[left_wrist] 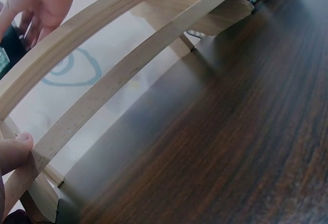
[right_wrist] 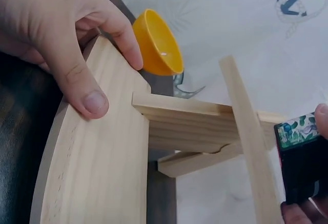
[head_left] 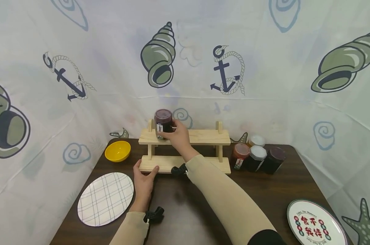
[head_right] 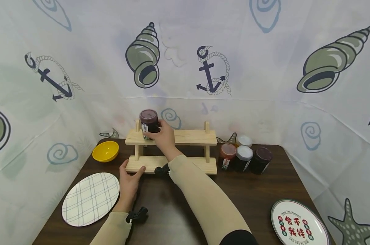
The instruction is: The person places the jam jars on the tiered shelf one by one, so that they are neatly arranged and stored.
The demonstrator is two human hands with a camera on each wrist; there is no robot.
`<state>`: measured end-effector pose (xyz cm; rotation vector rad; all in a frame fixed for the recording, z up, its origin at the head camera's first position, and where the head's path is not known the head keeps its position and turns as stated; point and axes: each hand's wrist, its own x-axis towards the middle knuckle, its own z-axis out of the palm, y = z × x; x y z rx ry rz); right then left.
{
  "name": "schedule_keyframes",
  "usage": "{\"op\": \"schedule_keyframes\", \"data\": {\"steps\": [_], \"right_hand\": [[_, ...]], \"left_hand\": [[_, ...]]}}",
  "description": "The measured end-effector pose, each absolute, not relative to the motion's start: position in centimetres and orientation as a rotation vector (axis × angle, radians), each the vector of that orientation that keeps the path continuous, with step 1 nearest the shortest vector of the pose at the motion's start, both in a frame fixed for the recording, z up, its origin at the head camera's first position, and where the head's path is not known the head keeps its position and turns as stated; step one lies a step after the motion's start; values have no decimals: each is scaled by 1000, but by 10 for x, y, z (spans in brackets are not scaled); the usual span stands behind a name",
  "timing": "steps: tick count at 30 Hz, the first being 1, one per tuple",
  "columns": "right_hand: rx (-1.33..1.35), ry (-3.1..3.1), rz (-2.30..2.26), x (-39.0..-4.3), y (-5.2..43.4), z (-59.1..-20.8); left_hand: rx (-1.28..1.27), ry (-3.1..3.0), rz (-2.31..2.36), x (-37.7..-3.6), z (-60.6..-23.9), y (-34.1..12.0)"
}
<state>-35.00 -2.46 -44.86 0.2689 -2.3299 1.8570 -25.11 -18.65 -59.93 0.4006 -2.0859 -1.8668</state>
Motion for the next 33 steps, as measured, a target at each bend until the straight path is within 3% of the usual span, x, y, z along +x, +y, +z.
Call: {"op": "schedule_keyframes", "data": {"steps": [33], "right_hand": [[386,-2628,1553,-354,-26,-456]], "left_hand": [[392,-2064,-1856,-251,-602,-185]]}}
